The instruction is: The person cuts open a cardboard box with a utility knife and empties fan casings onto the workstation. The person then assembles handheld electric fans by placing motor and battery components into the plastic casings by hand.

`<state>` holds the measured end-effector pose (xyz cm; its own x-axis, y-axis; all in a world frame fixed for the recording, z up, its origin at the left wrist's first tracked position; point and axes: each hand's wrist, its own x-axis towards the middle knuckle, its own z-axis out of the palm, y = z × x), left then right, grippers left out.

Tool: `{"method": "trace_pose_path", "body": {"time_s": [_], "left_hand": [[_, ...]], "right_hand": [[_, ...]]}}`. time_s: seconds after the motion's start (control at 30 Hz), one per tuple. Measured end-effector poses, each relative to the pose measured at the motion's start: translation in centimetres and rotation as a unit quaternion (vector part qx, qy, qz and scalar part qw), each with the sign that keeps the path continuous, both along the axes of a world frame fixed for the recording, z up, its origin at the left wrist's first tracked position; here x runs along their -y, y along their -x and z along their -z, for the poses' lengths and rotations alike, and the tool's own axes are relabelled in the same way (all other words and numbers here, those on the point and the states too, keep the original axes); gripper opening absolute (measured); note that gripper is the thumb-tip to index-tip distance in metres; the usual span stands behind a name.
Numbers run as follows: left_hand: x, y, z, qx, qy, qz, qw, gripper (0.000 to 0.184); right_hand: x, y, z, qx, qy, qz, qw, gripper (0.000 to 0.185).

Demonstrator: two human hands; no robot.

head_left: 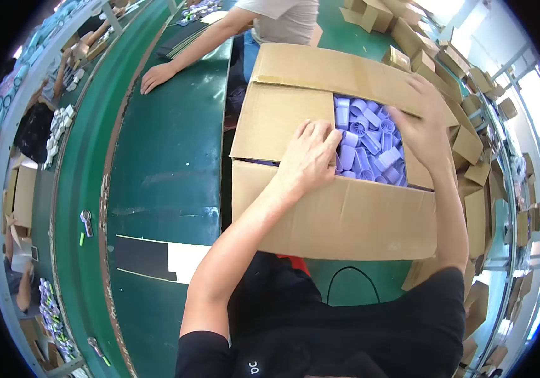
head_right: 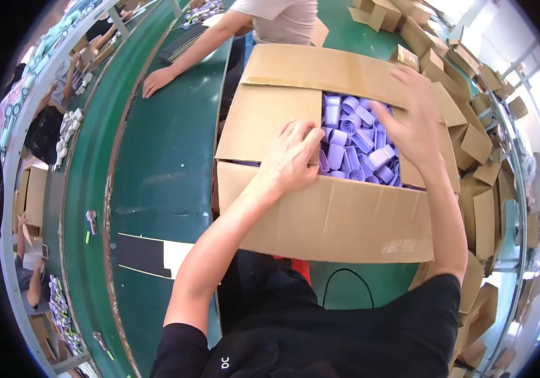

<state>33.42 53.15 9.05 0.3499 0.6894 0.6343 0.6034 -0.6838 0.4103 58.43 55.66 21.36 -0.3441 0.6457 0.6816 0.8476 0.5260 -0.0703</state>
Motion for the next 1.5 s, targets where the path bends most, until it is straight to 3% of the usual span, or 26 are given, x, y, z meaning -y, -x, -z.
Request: {"method": "trace_pose_path", "body": {"time_s": [0.17, 0.27, 0.37, 0.47, 0.5, 0.53, 0.57, 0.67, 0.83, 1.03, 1.1, 1.17, 1.23, 1.27, 1.33, 1.5], "left_hand": [[0.2, 0.0, -0.2, 0.001, -0.013, -0.010, 1.000, 0.037], [0.0, 0.0, 0.1, 0.004, -0.010, -0.007, 1.000, 0.034], [0.0, -0.1, 0.3, 0.006, 0.020, -0.002, 1.000, 0.035], [-0.3, -0.2, 0.8, 0.029, 0.007, 0.004, 1.000, 0.039], [-0.1, -0.2, 0.7, 0.024, 0.021, 0.010, 0.999, 0.038], [-0.1, -0.1, 0.6, 0.016, 0.034, 0.005, 0.999, 0.037], [-0.8, -0.9, 1.6, -0.027, 0.030, -0.012, 0.999, 0.038], [-0.4, -0.5, 1.7, -0.016, 0.042, -0.022, 0.999, 0.046], [0.2, -1.0, 2.2, -0.015, 0.005, -0.042, 0.999, 0.046], [0.1, 0.0, 1.5, -0.036, 0.038, -0.039, 0.998, 0.045], [0.1, -0.1, 1.0, -0.058, 0.061, -0.048, 0.995, 0.048], [-1.9, -2.6, 4.9, 0.036, 0.073, -0.029, 0.996, 0.053], [-0.7, 0.3, 1.3, -0.031, 0.083, -0.024, 0.996, 0.056], [-0.7, 0.8, 0.3, -0.046, 0.092, -0.021, 0.994, 0.056], [0.0, 0.6, -0.1, -0.060, 0.094, -0.018, 0.994, 0.056], [-2.9, 0.8, -0.8, -0.066, 0.090, -0.049, 0.993, 0.053]], "right_hand": [[-14.1, 12.7, 3.9, 0.155, 0.045, -0.232, 0.959, 0.091], [-19.2, 17.9, 6.6, 0.221, 0.117, -0.272, 0.929, 0.097], [-19.2, 21.2, 5.7, 0.414, 0.176, -0.108, 0.886, 0.109], [-19.9, 23.9, 6.3, 0.514, 0.134, -0.121, 0.839, 0.088], [-20.6, 24.3, 6.7, 0.506, 0.154, -0.148, 0.836, 0.074], [-20.1, 25.5, 6.0, 0.540, 0.177, -0.131, 0.813, 0.073], [-21.6, 23.9, 7.6, 0.500, 0.085, -0.219, 0.833, 0.069], [-22.6, 24.3, 6.3, 0.470, 0.170, -0.297, 0.814, 0.054], [-23.2, 24.1, 6.7, 0.452, 0.029, -0.353, 0.819, 0.038], [-26.1, 26.4, 7.5, 0.413, 0.207, -0.340, 0.819, 0.025], [-28.6, 25.8, 10.2, 0.321, 0.157, -0.417, 0.836, 0.025], [-28.7, 25.5, 11.1, 0.277, 0.181, -0.417, 0.847, 0.025], [-27.7, 25.5, 10.0, 0.275, 0.254, -0.396, 0.838, 0.026], [-29.1, 24.8, 10.8, 0.263, 0.217, -0.454, 0.823, 0.027], [-28.0, 24.1, 8.4, 0.327, 0.230, -0.378, 0.835, 0.027], [-26.2, 16.3, -7.6, 0.193, 0.118, -0.362, 0.904, 0.020]]}}
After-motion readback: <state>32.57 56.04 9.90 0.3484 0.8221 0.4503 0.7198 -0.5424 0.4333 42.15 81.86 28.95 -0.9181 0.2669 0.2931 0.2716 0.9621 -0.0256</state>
